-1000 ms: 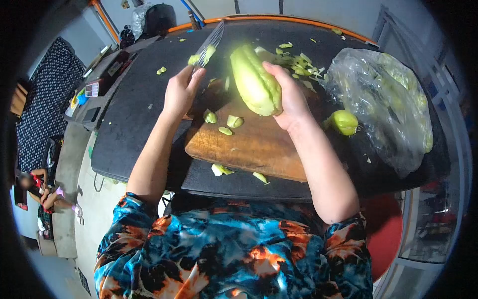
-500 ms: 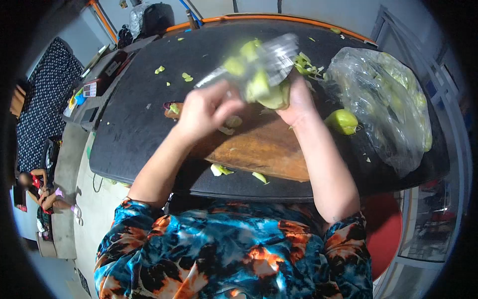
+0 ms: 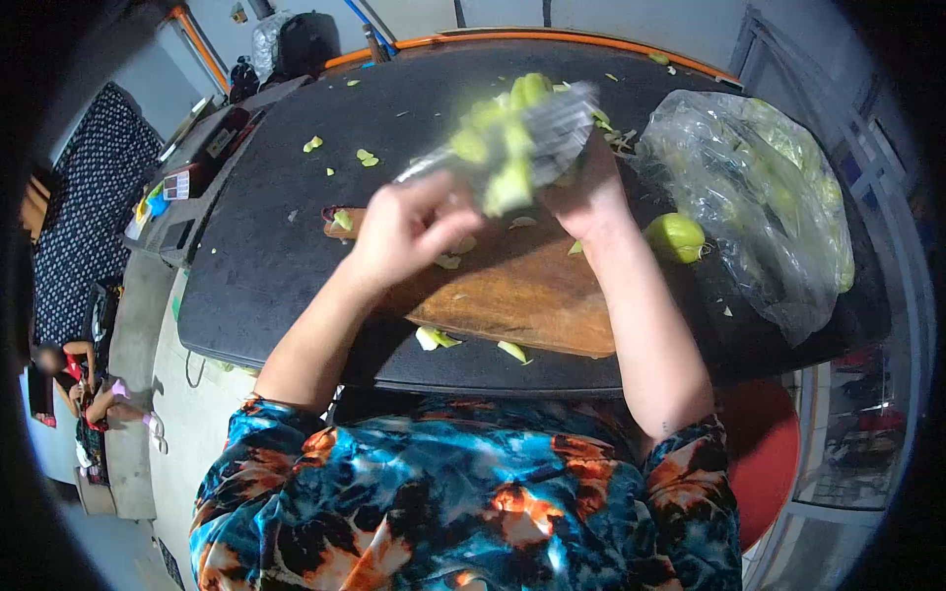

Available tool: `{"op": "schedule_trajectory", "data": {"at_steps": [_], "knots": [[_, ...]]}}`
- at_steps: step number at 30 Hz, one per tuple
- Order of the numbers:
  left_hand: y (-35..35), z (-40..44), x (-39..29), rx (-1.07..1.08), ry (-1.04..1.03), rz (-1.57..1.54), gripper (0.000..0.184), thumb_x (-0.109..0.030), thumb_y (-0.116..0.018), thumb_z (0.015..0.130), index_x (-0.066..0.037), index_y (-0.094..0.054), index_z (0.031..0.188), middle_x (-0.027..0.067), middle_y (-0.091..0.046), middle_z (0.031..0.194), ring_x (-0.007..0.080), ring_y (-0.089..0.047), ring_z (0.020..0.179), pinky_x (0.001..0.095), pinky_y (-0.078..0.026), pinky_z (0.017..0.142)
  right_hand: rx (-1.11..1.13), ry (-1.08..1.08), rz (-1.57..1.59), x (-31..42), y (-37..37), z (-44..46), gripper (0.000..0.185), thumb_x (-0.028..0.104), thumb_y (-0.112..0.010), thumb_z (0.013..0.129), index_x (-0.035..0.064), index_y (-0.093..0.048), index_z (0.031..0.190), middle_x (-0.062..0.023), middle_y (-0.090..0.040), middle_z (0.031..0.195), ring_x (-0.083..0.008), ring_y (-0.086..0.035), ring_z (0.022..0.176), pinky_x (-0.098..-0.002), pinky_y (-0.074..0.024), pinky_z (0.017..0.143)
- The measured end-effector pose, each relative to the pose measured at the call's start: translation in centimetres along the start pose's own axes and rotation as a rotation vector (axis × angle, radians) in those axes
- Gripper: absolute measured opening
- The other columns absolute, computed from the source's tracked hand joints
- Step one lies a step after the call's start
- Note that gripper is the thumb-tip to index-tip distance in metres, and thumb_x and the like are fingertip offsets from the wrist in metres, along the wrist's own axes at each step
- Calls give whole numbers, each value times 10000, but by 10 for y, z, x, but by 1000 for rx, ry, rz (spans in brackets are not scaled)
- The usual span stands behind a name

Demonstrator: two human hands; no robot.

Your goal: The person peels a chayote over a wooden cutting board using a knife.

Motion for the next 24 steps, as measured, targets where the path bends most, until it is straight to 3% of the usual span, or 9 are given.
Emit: {"op": "schedule_trajectory", "data": {"at_steps": [2, 3, 5, 12, 16, 17, 19, 21, 24], "knots": [[-14, -3, -20, 55, -123, 21, 375, -441, -676, 826, -74, -603, 811, 114, -623, 686, 318, -647, 669, 404, -495, 578, 125, -29, 72, 1, -7, -2, 470, 435, -497, 944, 58, -570, 1215, -100, -642, 1095, -220, -622, 1008, -363, -491, 911], [-18, -4, -27, 70, -172, 96, 322, -373, -732, 790, -75, -612, 817, 82, -597, 678, 275, -620, 613, 364, -481, 565, 24, -34, 60, -1, -5, -2, 574, 467, -438, 952, 4, -519, 1281, -188, -633, 1140, -279, -642, 992, -386, -528, 874], [-22, -5, -35, 48, -236, 60, 335, -380, -724, 790, -72, -596, 819, 88, -590, 681, 305, -618, 626, 384, -484, 569, 126, -35, 4, -1, -5, -2, 574, 468, -428, 954, 0, -525, 1271, -205, -642, 1106, -265, -656, 934, -375, -542, 836], [-28, -6, -34, 25, -238, 140, 373, -453, -660, 818, -89, -580, 796, 89, -613, 704, 301, -630, 641, 392, -482, 547, 133, -9, 49, -4, -1, 5, 463, 472, -506, 910, 62, -600, 1103, -112, -658, 968, -252, -638, 866, -371, -517, 794], [-27, -2, -22, -32, -175, 174, 338, -403, -698, 799, -81, -600, 833, 105, -598, 715, 313, -620, 665, 403, -484, 586, -28, 137, 114, -5, 1, 2, 361, 394, -555, 914, 72, -622, 1061, -86, -655, 1007, -230, -622, 930, -368, -502, 858], [-25, 1, -16, -55, -156, 165, 330, -404, -696, 800, -88, -607, 840, 108, -601, 720, 314, -623, 671, 408, -485, 593, -36, 95, 52, -11, 17, 9, 385, 367, -513, 935, 73, -580, 1174, -84, -634, 1129, -221, -600, 1058, -403, -482, 950], [-17, 7, 0, -134, -63, 202, 270, -329, -696, 828, -73, -621, 873, 131, -629, 750, 332, -635, 702, 410, -493, 616, -155, 153, -43, -11, 2, -5, 409, 412, -533, 915, 88, -588, 1157, -85, -643, 1095, -228, -617, 1011, -394, -516, 843], [5, 9, 37, -191, 268, 190, 229, -260, -658, 873, -37, -626, 915, 152, -656, 779, 292, -661, 702, 377, -500, 626, -194, 1, -191, -11, -13, -20, 490, 504, -564, 867, 102, -596, 1145, -98, -663, 998, -261, -655, 827, -342, -482, 640], [24, 0, 67, -306, 343, -45, 305, -339, -641, 883, -34, -632, 874, 140, -631, 676, 321, -647, 648, 385, -488, 588, -135, -14, -195, -11, -17, -19, 515, 502, -571, 857, 89, -563, 1163, -112, -647, 1016, -282, -655, 839, -380, -492, 702]]}}
Point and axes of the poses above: each hand's wrist, its own z-axis towards the middle knuckle, its own y-axis out of the back of the hand, x = y × z, the point moved 7 cm from there along z, towards the middle knuckle
